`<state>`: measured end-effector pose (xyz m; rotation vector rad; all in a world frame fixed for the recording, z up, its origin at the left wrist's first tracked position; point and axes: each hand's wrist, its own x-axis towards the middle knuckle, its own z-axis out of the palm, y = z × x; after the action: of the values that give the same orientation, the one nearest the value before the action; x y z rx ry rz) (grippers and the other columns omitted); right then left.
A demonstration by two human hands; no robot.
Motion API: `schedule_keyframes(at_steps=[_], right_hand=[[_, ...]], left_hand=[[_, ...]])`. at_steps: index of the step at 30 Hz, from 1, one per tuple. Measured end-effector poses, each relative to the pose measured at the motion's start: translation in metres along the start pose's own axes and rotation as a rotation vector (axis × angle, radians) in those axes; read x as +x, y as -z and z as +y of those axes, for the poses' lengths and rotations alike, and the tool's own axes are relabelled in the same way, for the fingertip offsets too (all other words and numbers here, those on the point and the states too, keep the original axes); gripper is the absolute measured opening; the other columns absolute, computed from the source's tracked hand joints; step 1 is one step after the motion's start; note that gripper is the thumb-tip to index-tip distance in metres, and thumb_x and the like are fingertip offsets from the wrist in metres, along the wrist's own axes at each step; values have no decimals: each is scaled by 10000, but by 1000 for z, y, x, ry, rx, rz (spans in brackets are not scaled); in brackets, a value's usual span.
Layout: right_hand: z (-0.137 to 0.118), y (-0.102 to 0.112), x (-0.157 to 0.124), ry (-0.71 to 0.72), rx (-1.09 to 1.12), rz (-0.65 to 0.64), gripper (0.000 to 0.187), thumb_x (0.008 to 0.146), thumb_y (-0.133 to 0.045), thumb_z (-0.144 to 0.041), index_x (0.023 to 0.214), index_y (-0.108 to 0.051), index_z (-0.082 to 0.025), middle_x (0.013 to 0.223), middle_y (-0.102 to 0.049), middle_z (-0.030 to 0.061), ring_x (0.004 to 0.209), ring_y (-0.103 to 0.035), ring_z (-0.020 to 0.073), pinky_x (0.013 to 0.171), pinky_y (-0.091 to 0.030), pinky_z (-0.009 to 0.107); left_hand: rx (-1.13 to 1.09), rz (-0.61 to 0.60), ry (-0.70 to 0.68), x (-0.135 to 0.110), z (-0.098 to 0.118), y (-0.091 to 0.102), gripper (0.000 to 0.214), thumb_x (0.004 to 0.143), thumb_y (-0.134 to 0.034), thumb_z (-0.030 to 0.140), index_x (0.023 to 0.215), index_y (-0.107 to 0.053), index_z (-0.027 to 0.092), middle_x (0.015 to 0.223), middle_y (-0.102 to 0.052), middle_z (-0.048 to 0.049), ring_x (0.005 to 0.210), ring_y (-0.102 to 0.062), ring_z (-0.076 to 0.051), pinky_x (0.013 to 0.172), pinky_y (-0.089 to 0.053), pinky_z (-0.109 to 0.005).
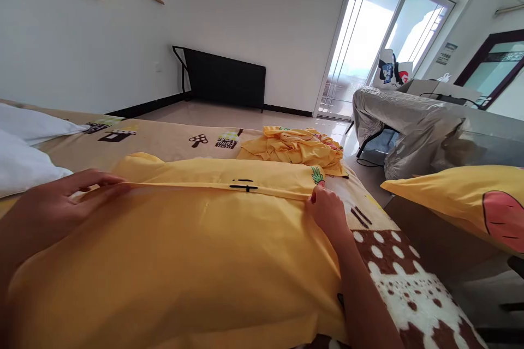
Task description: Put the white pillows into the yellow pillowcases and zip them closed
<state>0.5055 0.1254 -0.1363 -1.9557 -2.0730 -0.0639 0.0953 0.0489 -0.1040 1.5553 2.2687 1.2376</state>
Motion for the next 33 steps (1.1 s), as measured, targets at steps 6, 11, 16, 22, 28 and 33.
schedule_keyframes(at_steps=[6, 11, 16, 22, 28, 33], right_hand=[[0, -7, 1, 256, 178, -55, 74, 795, -519, -208, 779, -590, -198, 786, -637, 11, 673, -535, 131, 601, -316, 225], [-1, -20, 6, 249, 122, 72, 74, 784, -547, -229, 847, -552, -192, 843, -620, 20, 701, -523, 140, 600, -304, 233], [5, -26, 11, 419, 63, 178, 133, 864, -486, -250, 795, -586, -197, 832, -624, 39, 803, -541, 167, 762, -355, 268], [15, -22, 14, 381, 46, 230, 131, 843, -499, -243, 783, -605, -196, 840, -638, 44, 829, -551, 175, 744, -360, 270], [28, -17, 17, 321, 203, 21, 166, 816, -507, -286, 742, -622, -191, 743, -627, 9, 672, -538, 137, 646, -370, 244], [36, -11, 16, 408, 352, -111, 180, 795, -543, -270, 876, -690, -205, 852, -680, 20, 755, -581, 145, 718, -410, 258]], left_hand=[[226, -61, -172, 9, -20, 10, 395, 540, -420, 528, 766, -609, 266, 875, -658, -1, 799, -594, -209, 736, -447, -313], [413, -114, -187, 13, -27, -4, 213, 674, -382, 431, 728, -470, 245, 788, -595, 6, 712, -551, -172, 617, -396, -270], [527, -120, -174, 17, -31, -9, 193, 724, -415, 403, 767, -477, 225, 880, -588, -30, 820, -555, -201, 648, -375, -276], [540, -99, -53, 13, -24, -5, 170, 777, -414, 380, 780, -494, 230, 918, -603, -25, 776, -550, -197, 592, -360, -273], [595, -207, 89, 5, -8, 0, 169, 790, -412, 394, 770, -459, 233, 870, -587, -25, 794, -556, -214, 589, -362, -281], [599, -155, 165, 3, -3, 1, 233, 802, -377, 458, 757, -449, 240, 794, -586, -35, 713, -549, -226, 552, -359, -291]])
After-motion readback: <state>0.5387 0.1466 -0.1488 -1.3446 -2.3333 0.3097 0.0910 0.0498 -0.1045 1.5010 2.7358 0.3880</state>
